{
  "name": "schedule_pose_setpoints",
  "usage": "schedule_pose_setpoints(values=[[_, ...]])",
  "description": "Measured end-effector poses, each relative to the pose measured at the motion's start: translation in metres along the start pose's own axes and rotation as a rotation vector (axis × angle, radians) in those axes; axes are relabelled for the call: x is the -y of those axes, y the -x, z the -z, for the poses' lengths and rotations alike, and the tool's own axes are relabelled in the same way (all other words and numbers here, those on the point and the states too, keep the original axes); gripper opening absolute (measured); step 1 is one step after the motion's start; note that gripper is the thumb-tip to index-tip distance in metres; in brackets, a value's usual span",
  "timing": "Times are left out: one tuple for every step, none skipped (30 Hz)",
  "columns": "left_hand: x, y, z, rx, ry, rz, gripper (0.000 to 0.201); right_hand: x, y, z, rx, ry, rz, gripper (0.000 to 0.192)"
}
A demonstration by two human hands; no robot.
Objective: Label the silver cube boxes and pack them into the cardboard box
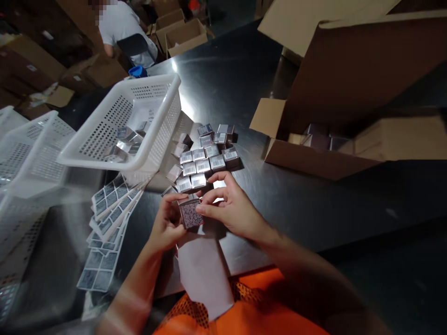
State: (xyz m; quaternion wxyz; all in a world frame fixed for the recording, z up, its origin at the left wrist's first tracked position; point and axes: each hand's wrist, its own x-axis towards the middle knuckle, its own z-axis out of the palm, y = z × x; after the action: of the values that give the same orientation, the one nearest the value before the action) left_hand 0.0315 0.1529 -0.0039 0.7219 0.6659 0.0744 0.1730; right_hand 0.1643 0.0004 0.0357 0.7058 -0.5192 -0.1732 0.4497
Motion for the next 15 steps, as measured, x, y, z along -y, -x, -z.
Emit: schedule_pose_setpoints(values=[[0.0002, -0.0001, 0.0, 0.001, -0.003, -0.006, 0.055, 0.0005, 0.0002, -0.0004, -0.004, 0.005, -0.004, 0.063], [0.0004, -0.0003, -0.0001, 0.003, -0.006, -0.009, 0.055, 0.0011, 0.0003, -0.001, -0.009, 0.011, -0.008, 0.063], [0.0006, -0.0004, -0.0002, 0.003, -0.007, -0.011, 0.055, 0.0019, 0.0005, -0.0016, -0.016, 0.017, -0.012, 0.064], [0.0008, -0.0004, -0.0003, 0.0, -0.005, -0.012, 0.055, 0.0027, 0.0006, -0.0023, -0.025, 0.022, -0.015, 0.064], [0.001, -0.0004, -0.0004, -0.003, -0.001, -0.009, 0.055, 0.0036, 0.0007, -0.003, -0.033, 0.025, -0.02, 0.065], [0.0011, -0.0002, -0.0005, -0.005, 0.004, -0.003, 0.055, 0.0044, 0.0007, -0.0036, -0.041, 0.026, -0.024, 0.065], [0.0012, 0.0, -0.0005, -0.005, 0.01, 0.005, 0.055, 0.0051, 0.0006, -0.0041, -0.046, 0.026, -0.027, 0.066], [0.0013, 0.0002, -0.0005, -0.006, 0.013, 0.014, 0.054, 0.0056, 0.0005, -0.0044, -0.05, 0.025, -0.027, 0.066], [0.0014, 0.0005, -0.0004, -0.006, 0.014, 0.026, 0.054, 0.0059, 0.0004, -0.0045, -0.051, 0.023, -0.025, 0.066], [0.0015, 0.0007, -0.0002, -0.008, 0.011, 0.042, 0.053, 0.006, 0.0004, -0.0045, -0.052, 0.022, -0.022, 0.066], [0.0016, 0.001, -0.0001, -0.011, 0.007, 0.056, 0.053, 0.0059, 0.0004, -0.0044, -0.052, 0.022, -0.019, 0.065], [0.0016, 0.0012, -0.0001, -0.013, 0.002, 0.066, 0.054, 0.0055, 0.0005, -0.0043, -0.053, 0.022, -0.016, 0.065], [0.0015, 0.0014, -0.0002, -0.015, -0.002, 0.074, 0.053, 0.005, 0.0007, -0.0044, -0.055, 0.023, -0.013, 0.065], [0.0013, 0.0016, -0.0004, -0.018, -0.005, 0.081, 0.053, 0.0043, 0.001, -0.0046, -0.058, 0.024, -0.01, 0.064], [0.001, 0.0017, -0.0009, -0.021, -0.007, 0.086, 0.052, 0.0035, 0.0014, -0.0049, -0.063, 0.027, -0.005, 0.064]])
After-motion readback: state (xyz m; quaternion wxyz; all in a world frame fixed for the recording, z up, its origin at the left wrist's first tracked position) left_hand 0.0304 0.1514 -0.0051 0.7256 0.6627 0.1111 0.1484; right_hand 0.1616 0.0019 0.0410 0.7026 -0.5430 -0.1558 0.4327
